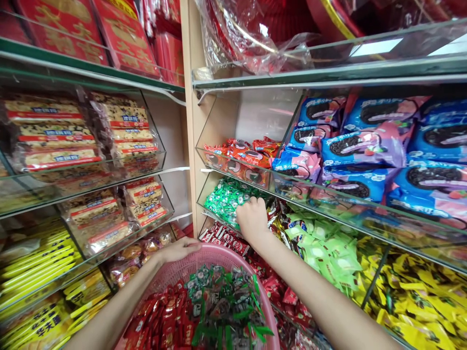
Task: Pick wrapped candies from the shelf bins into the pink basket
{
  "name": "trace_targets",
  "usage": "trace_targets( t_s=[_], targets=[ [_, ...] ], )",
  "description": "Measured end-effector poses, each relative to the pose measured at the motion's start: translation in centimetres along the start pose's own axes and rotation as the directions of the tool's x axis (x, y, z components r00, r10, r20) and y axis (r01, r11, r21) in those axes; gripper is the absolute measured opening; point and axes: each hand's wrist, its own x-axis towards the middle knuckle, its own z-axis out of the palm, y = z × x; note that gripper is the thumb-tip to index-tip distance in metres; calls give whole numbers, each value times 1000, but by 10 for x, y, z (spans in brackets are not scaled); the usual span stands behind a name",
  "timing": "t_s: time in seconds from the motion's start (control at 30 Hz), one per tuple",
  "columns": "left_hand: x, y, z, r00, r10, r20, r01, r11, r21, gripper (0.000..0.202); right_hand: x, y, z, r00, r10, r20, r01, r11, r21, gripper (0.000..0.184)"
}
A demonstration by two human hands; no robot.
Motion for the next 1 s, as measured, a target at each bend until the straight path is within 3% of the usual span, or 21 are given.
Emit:
trace_targets(
  t_s=[0.27,0.43,0.57,0.63,0.7,0.87,0.93,1.0],
  targets=[
    [4,-3,0,1000,7,21,-6,999,-44,47,1,-1,2,999,26,-44,-27,999,-19,22],
    [5,-7,-4,1000,5,15,-5,1000,-24,43,-6,6,-22,987,68,-148,-72,997,-20,25],
    [9,-14,-6,1000,-4,16,4,1000,-10,44,-31,-5,-35,972,-15,-236,63,979,196,27],
    [12,-17,-7,1000,-3,14,3,1000,-5,44,-43,-21,-23,973,-108,-204,184,898,399,27],
    [14,-19,-7,1000,2,12,-2,1000,-2,44,-49,-41,3,973,-202,-112,229,791,567,25],
    [16,-18,-6,999,29,14,-29,1000,-3,41,-43,-84,83,958,-253,134,70,661,748,26],
    [16,-17,-5,999,30,13,-30,1000,-1,41,-40,-91,98,948,-252,194,17,648,761,27],
    [16,-18,-4,1000,25,11,-25,1000,-5,42,-41,-94,99,950,-247,193,16,654,756,23]
  ],
)
